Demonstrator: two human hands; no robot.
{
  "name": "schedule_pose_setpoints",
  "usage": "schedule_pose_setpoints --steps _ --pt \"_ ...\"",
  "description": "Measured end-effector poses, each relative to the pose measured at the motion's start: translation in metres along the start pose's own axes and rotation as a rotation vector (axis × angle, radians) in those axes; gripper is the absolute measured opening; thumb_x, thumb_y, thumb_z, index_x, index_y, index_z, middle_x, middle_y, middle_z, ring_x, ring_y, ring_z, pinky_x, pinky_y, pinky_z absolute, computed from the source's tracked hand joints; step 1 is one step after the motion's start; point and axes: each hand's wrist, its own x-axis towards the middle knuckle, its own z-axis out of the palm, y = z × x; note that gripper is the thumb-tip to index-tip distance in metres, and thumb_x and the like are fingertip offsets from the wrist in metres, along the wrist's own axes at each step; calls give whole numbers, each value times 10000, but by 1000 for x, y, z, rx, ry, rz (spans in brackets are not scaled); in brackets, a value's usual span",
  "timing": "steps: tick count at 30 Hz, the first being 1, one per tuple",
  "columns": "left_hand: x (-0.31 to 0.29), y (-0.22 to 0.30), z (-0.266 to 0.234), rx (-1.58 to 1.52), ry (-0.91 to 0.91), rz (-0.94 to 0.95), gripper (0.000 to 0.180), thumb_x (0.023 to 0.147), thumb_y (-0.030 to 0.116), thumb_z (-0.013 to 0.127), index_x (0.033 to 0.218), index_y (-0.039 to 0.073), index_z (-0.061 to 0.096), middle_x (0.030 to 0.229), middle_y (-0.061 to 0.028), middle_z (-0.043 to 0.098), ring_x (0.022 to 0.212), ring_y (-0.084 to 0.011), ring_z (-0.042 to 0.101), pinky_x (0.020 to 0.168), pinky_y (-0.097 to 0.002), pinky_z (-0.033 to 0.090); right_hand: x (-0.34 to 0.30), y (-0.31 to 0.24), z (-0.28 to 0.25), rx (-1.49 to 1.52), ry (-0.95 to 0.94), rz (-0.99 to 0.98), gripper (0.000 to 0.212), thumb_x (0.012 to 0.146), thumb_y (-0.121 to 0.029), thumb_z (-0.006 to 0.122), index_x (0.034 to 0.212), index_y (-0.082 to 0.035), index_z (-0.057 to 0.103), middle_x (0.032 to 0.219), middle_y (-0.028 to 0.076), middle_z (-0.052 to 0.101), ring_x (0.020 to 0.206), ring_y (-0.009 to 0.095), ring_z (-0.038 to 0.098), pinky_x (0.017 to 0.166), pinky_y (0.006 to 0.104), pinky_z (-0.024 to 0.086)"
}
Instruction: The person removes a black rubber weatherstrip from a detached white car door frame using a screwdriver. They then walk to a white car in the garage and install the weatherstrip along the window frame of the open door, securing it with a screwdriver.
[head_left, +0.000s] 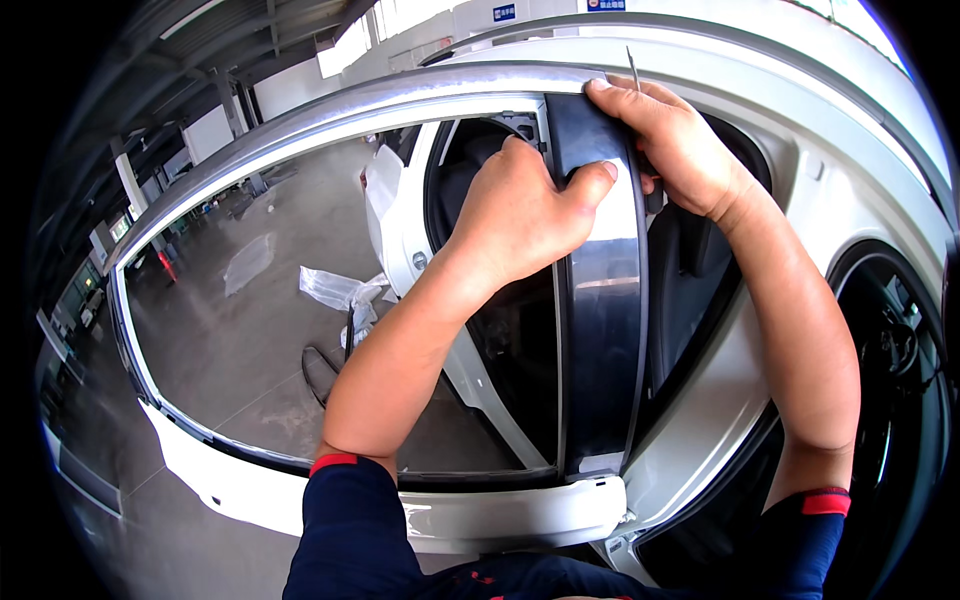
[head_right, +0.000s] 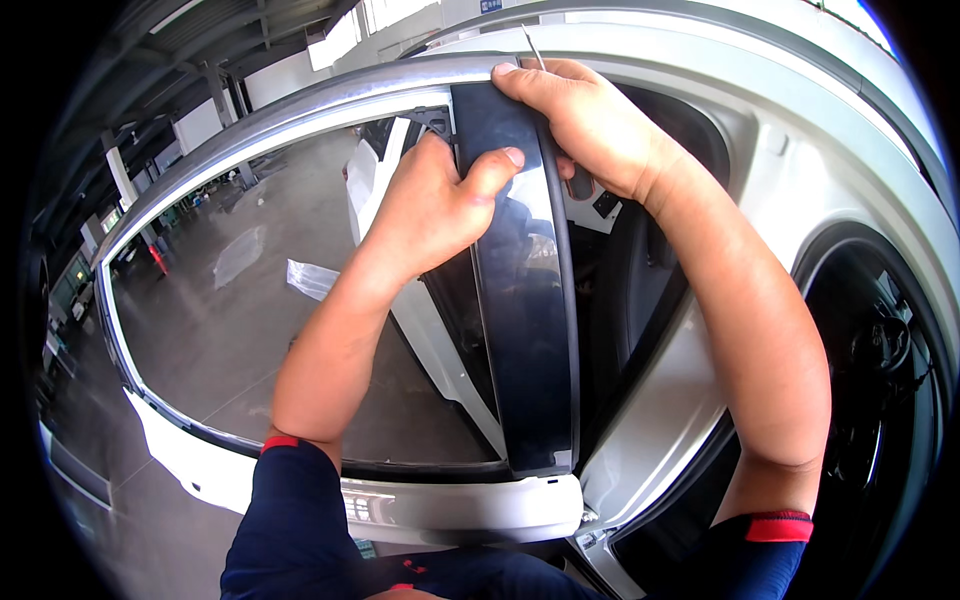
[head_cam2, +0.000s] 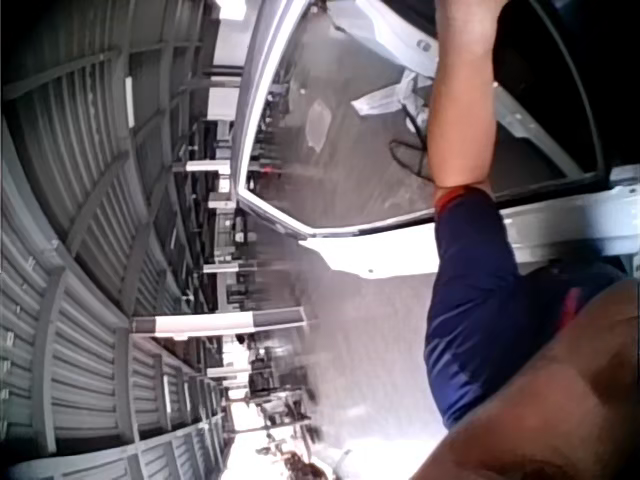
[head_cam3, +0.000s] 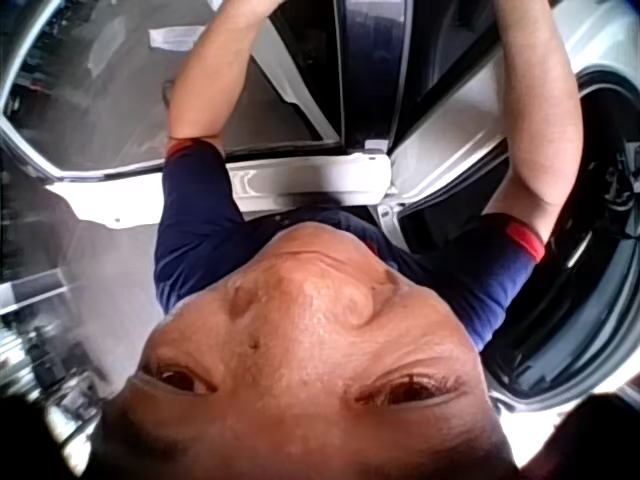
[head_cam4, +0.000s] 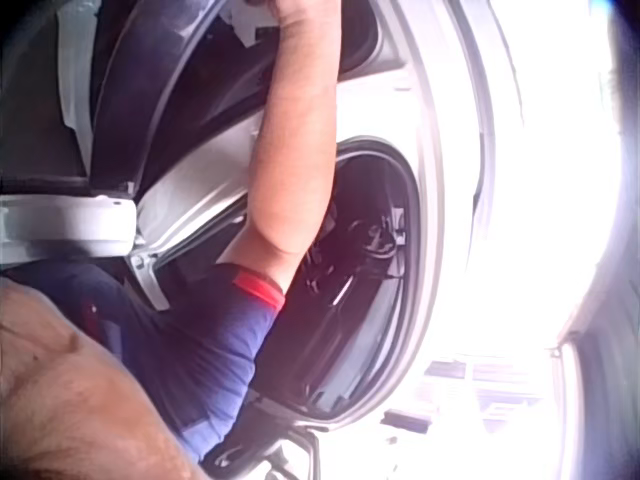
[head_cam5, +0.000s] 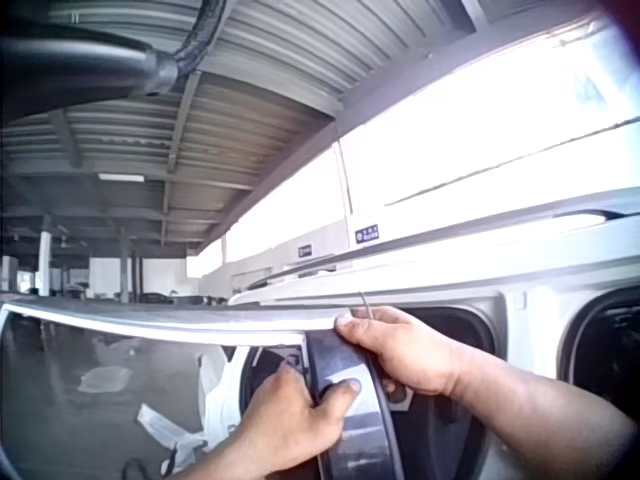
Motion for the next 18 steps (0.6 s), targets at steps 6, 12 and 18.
schedule_pose_setpoints --steps 6,12,18 --pt "-3 2 10 123 111 77 489 845 391 636 679 -68 596 568 -106 571 573 -203 564 589 -359 448 1 1 1 -23 30 -19 461 963 -455 507 1008 -9 613 658 13 554 454 71 448 374 217 359" --pt "13 -23 7 62 85 -60 497 857 396 637 691 -72 606 559 -89 566 556 -167 550 560 -349 433 -1 1 4 -35 60 -14 451 954 -450 515 1014 -15 617 647 16 556 445 71 451 366 212 352" --pt "13 -32 9 25 65 39 520 881 419 632 722 -75 614 559 -87 571 561 -158 552 568 -345 442 -1 7 6 -18 40 -45 407 965 -411 513 969 -18 621 639 12 560 425 66 436 367 209 340"
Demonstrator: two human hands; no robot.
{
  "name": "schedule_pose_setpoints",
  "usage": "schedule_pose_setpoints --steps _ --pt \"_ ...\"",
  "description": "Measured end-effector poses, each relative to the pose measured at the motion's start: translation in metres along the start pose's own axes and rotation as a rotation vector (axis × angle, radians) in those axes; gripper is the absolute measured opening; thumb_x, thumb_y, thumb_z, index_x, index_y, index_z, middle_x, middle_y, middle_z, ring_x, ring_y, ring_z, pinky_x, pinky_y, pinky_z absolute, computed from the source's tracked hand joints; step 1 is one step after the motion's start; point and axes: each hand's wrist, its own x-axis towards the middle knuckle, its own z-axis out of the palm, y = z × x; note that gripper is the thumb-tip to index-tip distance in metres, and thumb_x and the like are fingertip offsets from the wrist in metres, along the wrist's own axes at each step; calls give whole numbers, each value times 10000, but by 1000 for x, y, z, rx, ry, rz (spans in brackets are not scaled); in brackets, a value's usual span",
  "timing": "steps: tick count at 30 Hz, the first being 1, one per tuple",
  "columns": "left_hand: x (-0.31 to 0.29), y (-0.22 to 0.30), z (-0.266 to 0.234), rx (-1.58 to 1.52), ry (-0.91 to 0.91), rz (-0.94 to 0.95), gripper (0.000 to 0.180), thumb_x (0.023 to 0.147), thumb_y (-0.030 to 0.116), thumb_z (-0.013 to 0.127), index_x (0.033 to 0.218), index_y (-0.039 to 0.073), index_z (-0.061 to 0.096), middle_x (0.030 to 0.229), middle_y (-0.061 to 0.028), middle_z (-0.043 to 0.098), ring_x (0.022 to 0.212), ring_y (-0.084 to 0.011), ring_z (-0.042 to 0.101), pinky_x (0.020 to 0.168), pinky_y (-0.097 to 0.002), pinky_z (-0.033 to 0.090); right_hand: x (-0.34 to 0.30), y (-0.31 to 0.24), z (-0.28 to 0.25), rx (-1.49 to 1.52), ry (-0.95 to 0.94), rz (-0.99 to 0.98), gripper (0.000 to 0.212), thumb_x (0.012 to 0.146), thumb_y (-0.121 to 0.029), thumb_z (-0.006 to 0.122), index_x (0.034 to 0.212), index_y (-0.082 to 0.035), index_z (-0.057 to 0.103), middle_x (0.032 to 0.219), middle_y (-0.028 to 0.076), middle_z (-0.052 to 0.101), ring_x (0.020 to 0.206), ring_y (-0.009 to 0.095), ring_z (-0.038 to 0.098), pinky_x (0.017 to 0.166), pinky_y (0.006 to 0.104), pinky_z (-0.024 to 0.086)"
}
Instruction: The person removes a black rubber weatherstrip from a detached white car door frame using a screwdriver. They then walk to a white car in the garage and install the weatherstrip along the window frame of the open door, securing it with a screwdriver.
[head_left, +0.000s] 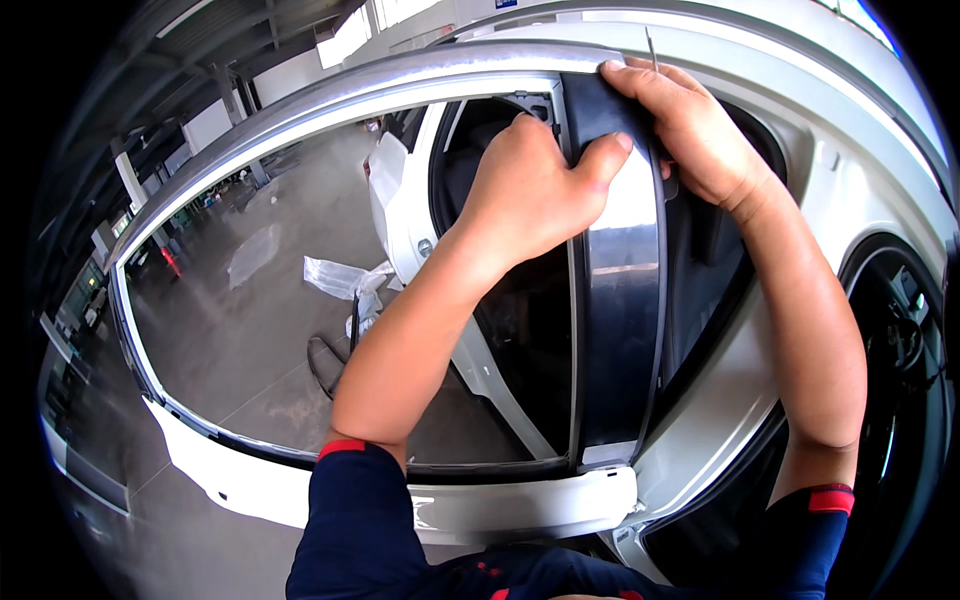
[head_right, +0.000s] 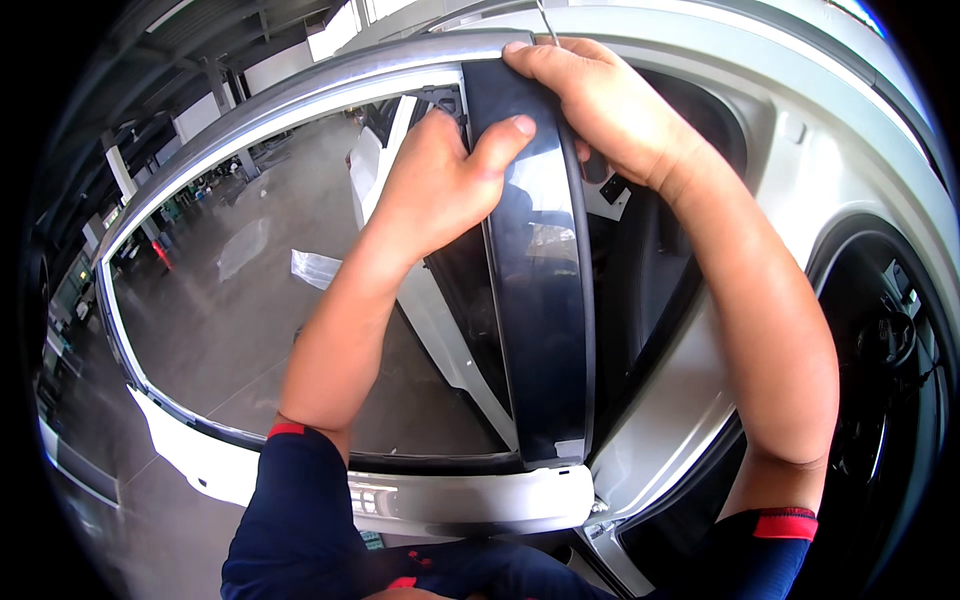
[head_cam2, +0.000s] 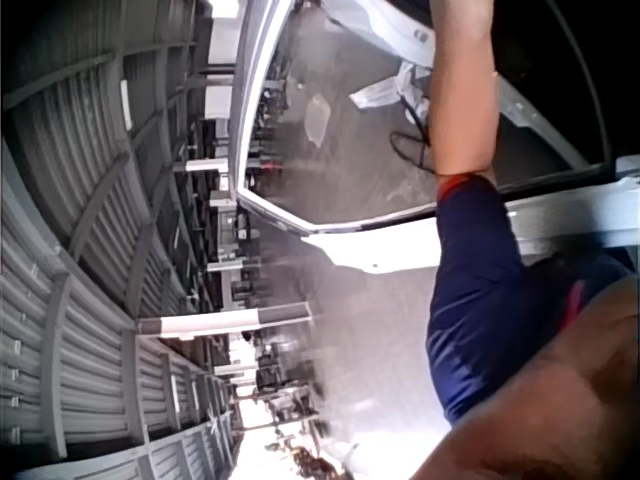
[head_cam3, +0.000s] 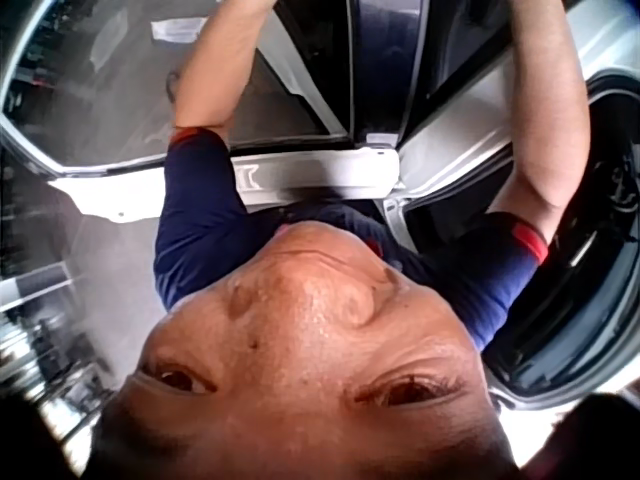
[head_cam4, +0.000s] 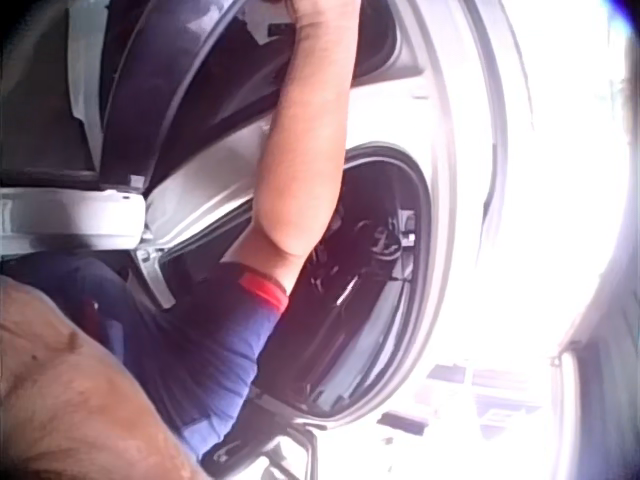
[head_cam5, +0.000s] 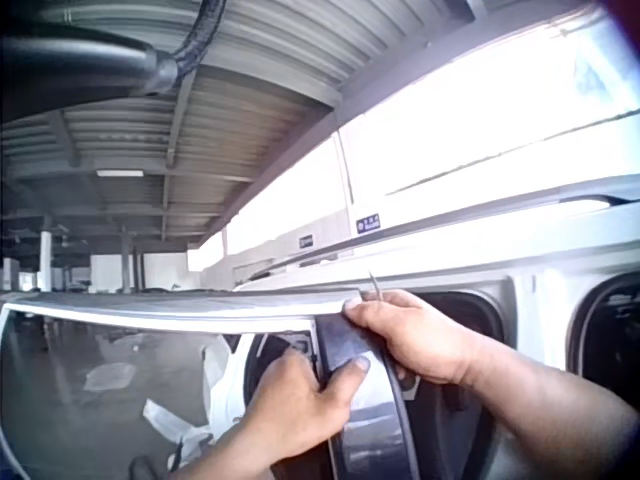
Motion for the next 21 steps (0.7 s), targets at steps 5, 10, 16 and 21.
schedule_pose_setpoints --steps 5,10,16,21 --pt "-3 -6 -9 30 24 21 540 939 445 519 884 -79 638 720 -195 637 753 -285 631 720 -382 473 0 -2 -4 9 10 19 430 958 -443 534 976 -22 622 626 -1 544 446 58 439 396 206 341" --pt "-1 -35 -35 93 -106 172 456 990 349 376 839 -55 521 842 -187 652 549 -235 463 596 -396 396 -7 -3 0 10 52 25 453 958 -473 535 978 -28 621 597 -10 528 437 53 430 384 203 326" --pt "-15 -24 -44 329 -48 169 166 933 157 547 902 -7 554 839 -159 662 693 -267 636 695 -347 492 -7 -1 -3 -11 38 26 444 962 -476 534 972 -40 618 598 -17 527 427 41 425 374 198 319" --pt "-19 -42 -19 420 103 505 126 903 113 557 971 34 486 862 -137 639 731 -363 640 636 -434 507 -13 1 1 4 18 26 439 965 -467 544 1005 -37 624 615 -24 543 427 38 428 375 191 317"
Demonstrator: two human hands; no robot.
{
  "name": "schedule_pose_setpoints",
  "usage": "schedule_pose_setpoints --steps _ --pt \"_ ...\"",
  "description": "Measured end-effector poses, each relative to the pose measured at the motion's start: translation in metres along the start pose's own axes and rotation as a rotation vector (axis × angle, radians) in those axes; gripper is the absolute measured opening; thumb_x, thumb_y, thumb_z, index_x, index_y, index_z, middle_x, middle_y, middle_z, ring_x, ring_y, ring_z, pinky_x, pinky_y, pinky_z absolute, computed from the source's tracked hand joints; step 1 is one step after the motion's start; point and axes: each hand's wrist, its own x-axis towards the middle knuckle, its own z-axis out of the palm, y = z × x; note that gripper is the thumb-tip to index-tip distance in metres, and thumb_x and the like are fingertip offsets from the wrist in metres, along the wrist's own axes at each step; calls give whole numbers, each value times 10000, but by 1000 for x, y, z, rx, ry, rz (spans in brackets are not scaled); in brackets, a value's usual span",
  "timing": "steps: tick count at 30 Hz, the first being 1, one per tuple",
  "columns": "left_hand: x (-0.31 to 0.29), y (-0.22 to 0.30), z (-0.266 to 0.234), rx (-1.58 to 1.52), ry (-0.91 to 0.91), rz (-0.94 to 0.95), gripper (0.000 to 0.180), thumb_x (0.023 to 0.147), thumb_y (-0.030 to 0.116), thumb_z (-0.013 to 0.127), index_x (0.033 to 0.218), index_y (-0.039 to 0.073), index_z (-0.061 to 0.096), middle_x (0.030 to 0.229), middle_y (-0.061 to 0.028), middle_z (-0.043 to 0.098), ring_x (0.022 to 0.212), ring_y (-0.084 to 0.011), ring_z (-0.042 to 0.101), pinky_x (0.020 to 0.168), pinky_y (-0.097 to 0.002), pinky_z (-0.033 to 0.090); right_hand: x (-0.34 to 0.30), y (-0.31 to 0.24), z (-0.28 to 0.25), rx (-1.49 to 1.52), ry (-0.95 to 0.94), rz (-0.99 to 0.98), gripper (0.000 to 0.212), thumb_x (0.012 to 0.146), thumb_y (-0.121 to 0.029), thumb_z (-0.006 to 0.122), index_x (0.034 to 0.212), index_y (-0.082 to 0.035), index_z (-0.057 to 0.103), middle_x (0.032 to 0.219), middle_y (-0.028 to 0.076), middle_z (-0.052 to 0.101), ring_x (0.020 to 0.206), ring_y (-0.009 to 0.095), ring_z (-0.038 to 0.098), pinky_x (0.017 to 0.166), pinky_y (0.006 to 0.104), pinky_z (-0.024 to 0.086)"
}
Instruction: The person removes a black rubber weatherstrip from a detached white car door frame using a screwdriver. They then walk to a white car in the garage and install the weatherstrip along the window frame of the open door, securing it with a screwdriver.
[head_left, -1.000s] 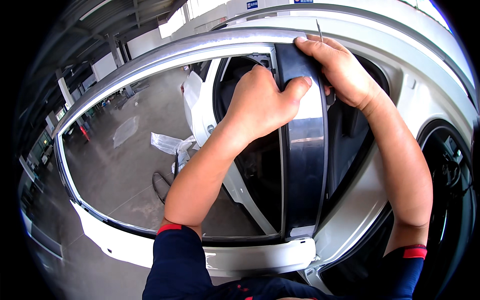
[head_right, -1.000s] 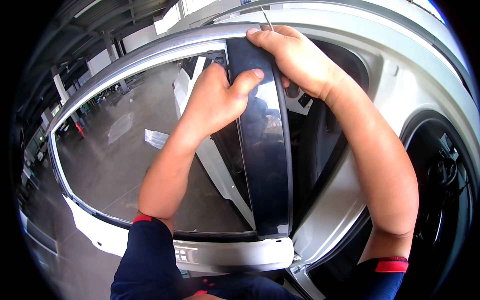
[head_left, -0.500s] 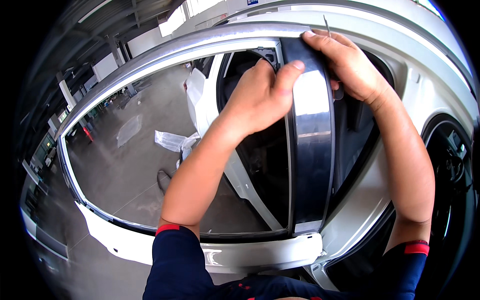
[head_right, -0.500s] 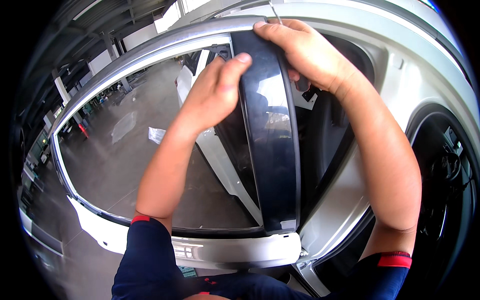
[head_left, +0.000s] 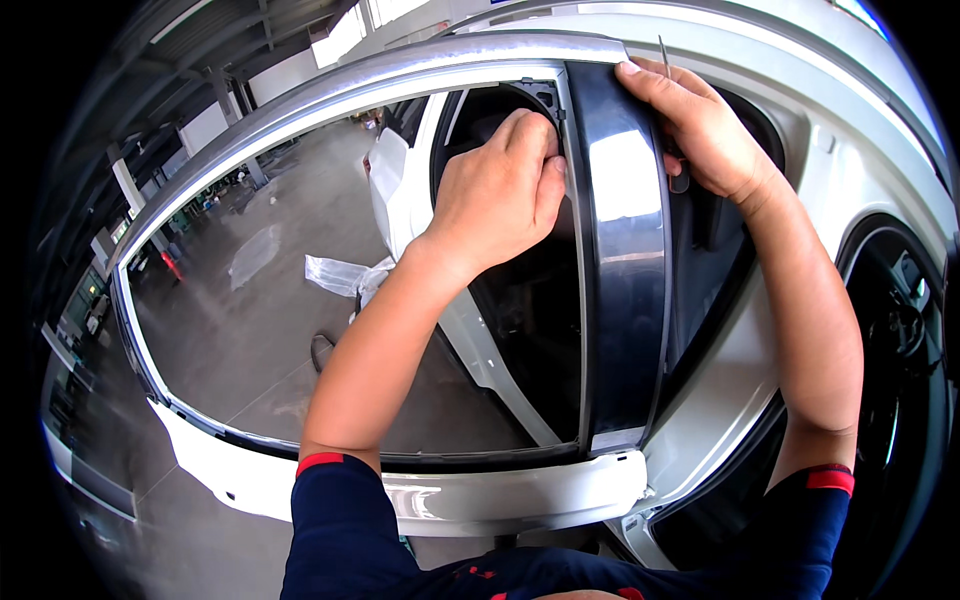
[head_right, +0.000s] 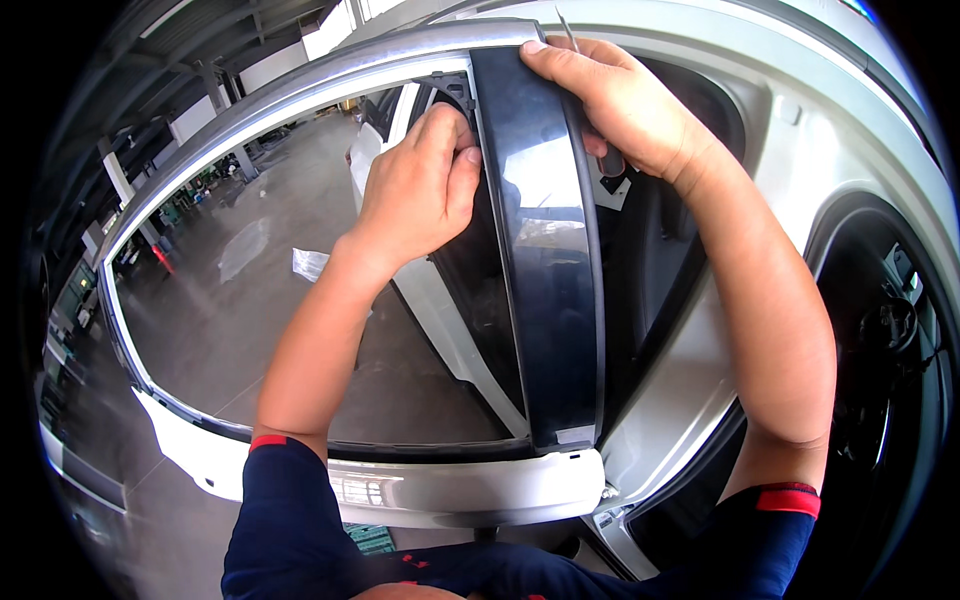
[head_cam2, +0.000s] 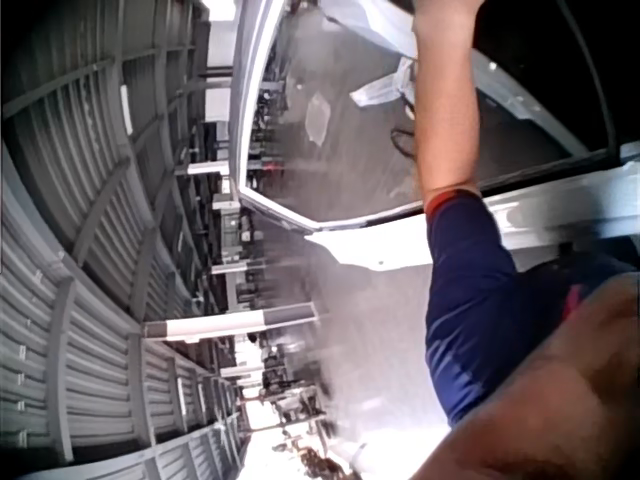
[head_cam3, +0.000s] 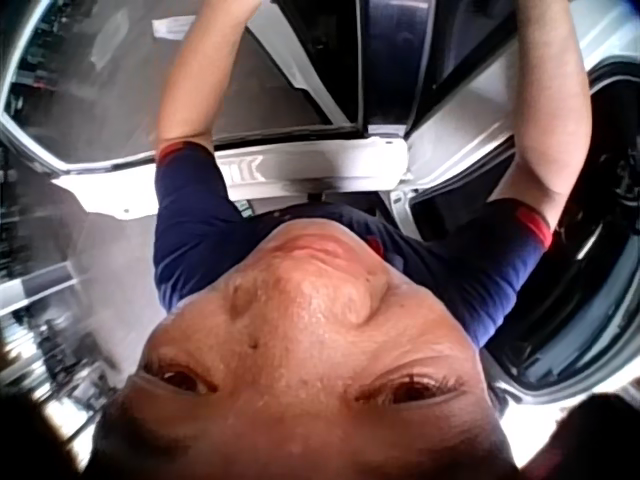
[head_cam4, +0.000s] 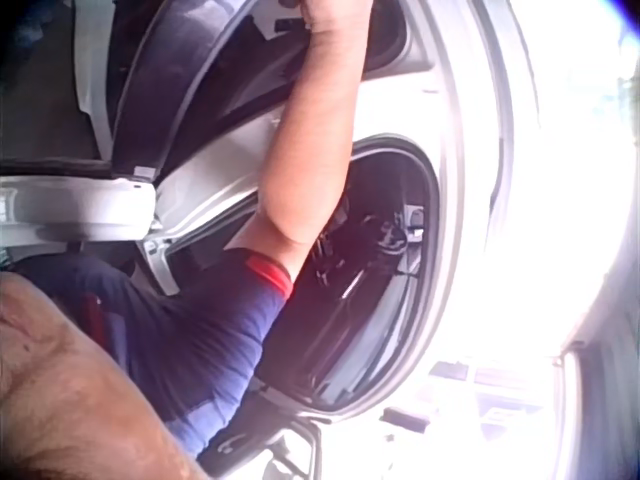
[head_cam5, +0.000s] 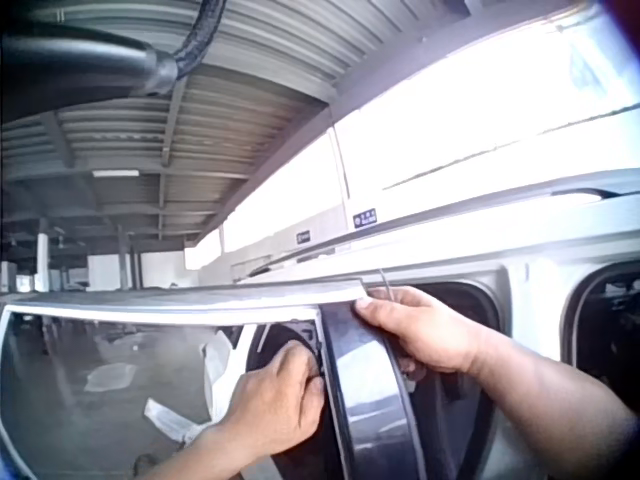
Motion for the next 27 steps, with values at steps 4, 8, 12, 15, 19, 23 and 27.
schedule_pose_setpoints --steps 4,8,12,15,19,23,27 --pt "1 3 6 93 4 -41 235 825 59 573 1014 48 434 886 -134 639 744 -384 644 636 -476 522 -2 -1 -3 23 -32 -31 430 970 -455 550 1016 -35 632 626 -27 557 434 34 434 391 182 330" --pt "3 -3 7 169 -32 -11 279 782 32 581 1010 34 421 876 -143 631 742 -393 641 614 -487 513 -4 -4 0 -38 8 -46 425 970 -450 547 1000 -35 637 627 -24 559 445 35 445 406 182 346" --pt "7 -7 6 236 -18 70 276 771 30 593 981 27 415 845 -146 626 727 -398 635 598 -498 501 -2 -6 0 -63 -13 5 442 990 -419 533 1196 -33 597 684 -32 547 489 18 448 418 170 333" --pt "8 -5 9 301 2 31 276 766 33 602 965 26 410 808 -148 618 708 -396 629 586 -501 492 -5 -9 5 -62 -1 -22 416 972 -422 546 1086 -30 620 668 -23 557 487 31 457 423 181 345" --pt "10 -5 11 331 -28 -17 275 768 36 604 965 22 412 790 -150 614 700 -396 626 583 -502 488 -1 -7 1 -79 -10 -16 419 951 -434 559 981 -25 646 665 -14 569 510 43 473 442 193 363" --pt "9 -2 6 337 -64 -11 282 771 35 601 976 15 410 784 -150 612 703 -398 628 582 -505 489 -3 -8 1 -102 10 -19 421 945 -438 566 981 -27 649 671 -14 570 522 46 478 451 195 365" --pt "8 -5 2 341 -92 21 289 777 37 595 996 15 408 806 -144 615 711 -392 632 583 -502 493 -3 -6 1 -61 6 -16 395 968 -411 549 1043 -31 624 664 -25 560 485 31 452 430 180 343"
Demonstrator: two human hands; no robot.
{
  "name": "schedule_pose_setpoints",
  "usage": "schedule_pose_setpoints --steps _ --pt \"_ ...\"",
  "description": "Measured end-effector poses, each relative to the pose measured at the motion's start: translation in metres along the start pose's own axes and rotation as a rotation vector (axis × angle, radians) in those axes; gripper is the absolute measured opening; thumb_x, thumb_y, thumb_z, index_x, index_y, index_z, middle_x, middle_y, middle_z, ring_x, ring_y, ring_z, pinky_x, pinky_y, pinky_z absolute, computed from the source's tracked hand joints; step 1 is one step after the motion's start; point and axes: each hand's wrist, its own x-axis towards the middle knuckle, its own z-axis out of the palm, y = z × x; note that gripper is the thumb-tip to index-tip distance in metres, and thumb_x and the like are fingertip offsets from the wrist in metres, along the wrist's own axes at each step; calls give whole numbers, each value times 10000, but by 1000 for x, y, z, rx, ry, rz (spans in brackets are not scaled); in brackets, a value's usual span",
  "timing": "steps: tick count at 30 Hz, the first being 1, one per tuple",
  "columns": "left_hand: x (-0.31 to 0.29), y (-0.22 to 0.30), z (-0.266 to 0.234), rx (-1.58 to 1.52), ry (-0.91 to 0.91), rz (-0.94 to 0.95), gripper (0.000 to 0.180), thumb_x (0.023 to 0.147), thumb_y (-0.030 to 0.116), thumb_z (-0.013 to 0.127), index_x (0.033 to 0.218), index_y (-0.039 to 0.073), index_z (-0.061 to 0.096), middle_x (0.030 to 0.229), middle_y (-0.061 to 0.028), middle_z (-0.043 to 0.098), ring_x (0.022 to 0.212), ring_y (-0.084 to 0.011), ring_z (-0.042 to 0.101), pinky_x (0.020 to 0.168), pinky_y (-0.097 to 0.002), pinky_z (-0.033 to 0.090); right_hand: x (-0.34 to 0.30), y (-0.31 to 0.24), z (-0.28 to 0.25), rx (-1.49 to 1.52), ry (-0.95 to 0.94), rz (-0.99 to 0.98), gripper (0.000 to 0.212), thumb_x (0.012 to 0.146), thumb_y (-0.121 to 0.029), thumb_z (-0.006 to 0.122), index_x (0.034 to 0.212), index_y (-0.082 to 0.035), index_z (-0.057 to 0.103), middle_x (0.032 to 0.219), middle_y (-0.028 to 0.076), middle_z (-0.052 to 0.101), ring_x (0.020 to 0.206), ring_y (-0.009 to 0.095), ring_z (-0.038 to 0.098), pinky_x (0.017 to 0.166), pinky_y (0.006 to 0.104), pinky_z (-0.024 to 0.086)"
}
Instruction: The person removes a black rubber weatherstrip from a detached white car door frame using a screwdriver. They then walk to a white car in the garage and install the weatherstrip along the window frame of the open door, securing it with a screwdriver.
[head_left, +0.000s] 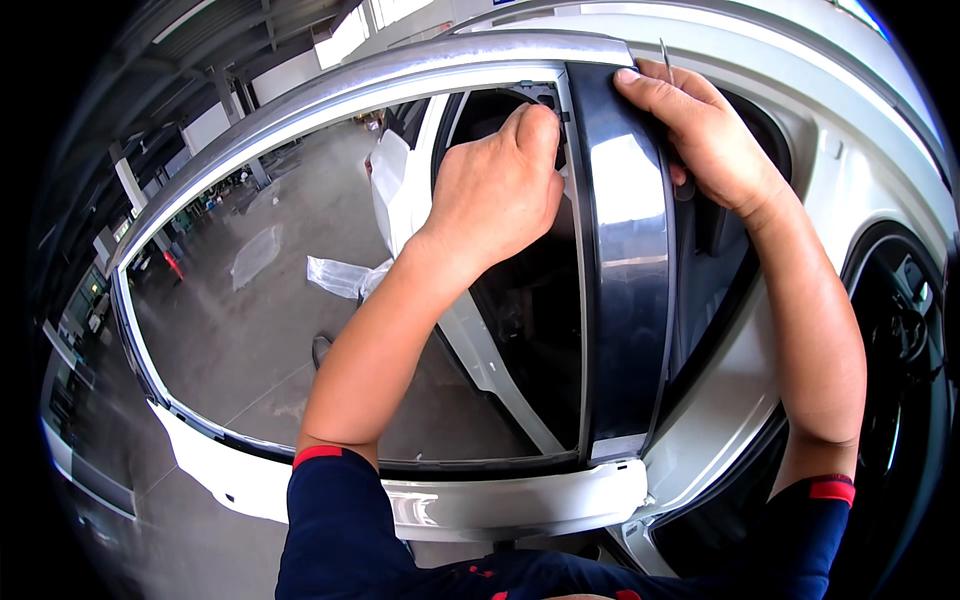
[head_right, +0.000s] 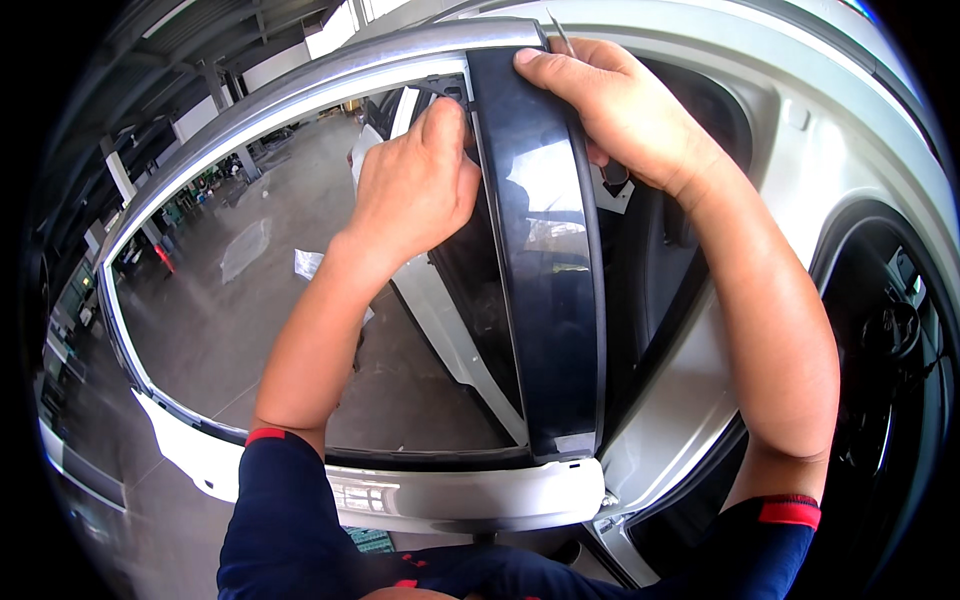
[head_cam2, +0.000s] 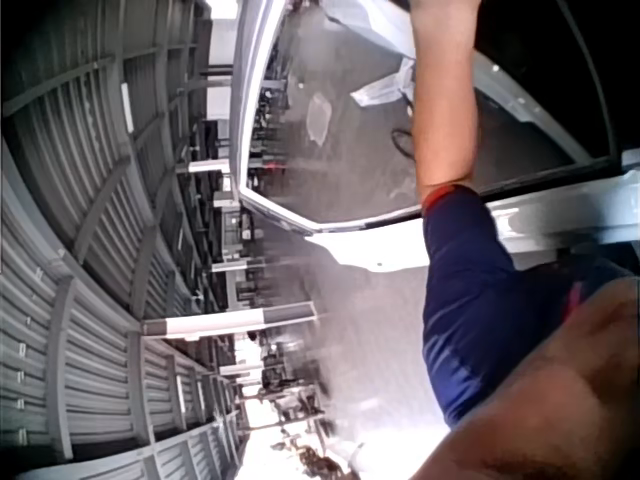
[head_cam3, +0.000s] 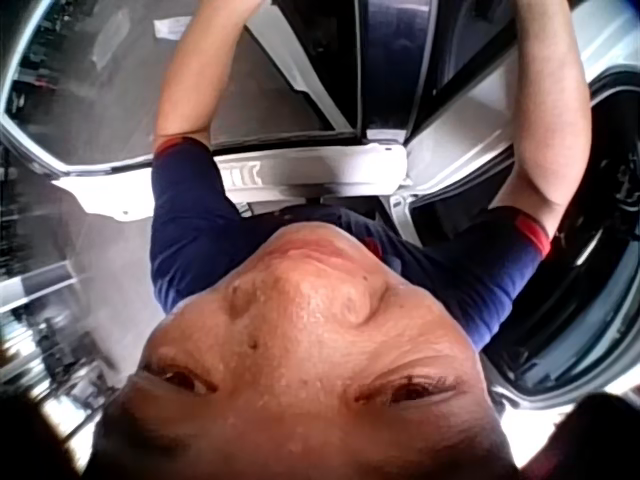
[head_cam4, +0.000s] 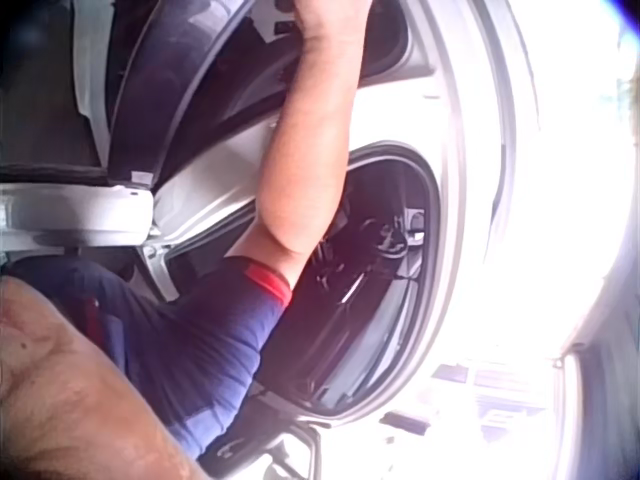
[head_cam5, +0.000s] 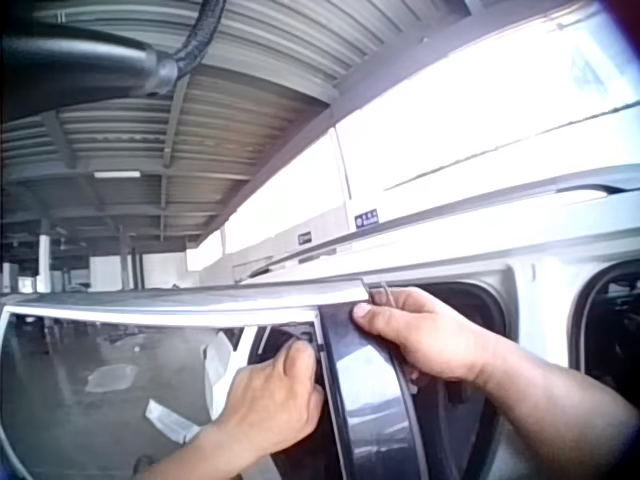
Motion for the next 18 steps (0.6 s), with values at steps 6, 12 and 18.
schedule_pose_setpoints --steps 6,12,18 --pt "-6 2 2 -171 82 -6 279 798 48 582 1022 33 416 890 -130 635 746 -376 644 602 -484 510 -1 -1 -2 -52 0 20 446 954 -461 556 984 -26 648 647 -18 544 495 46 452 448 203 339" --pt "-13 1 11 -571 188 -145 192 861 24 551 1052 29 524 879 -120 629 794 -291 653 726 -369 532 -3 -7 -7 -182 70 25 467 964 -467 546 1024 -18 656 671 0 572 565 66 501 535 220 394" --pt "-44 -5 17 -1011 159 -65 266 846 16 553 1112 8 572 910 -95 605 745 -162 588 697 -292 486 -55 -62 3 -355 317 -165 323 1012 -275 479 1131 -27 650 796 43 657 775 108 589 715 241 453"
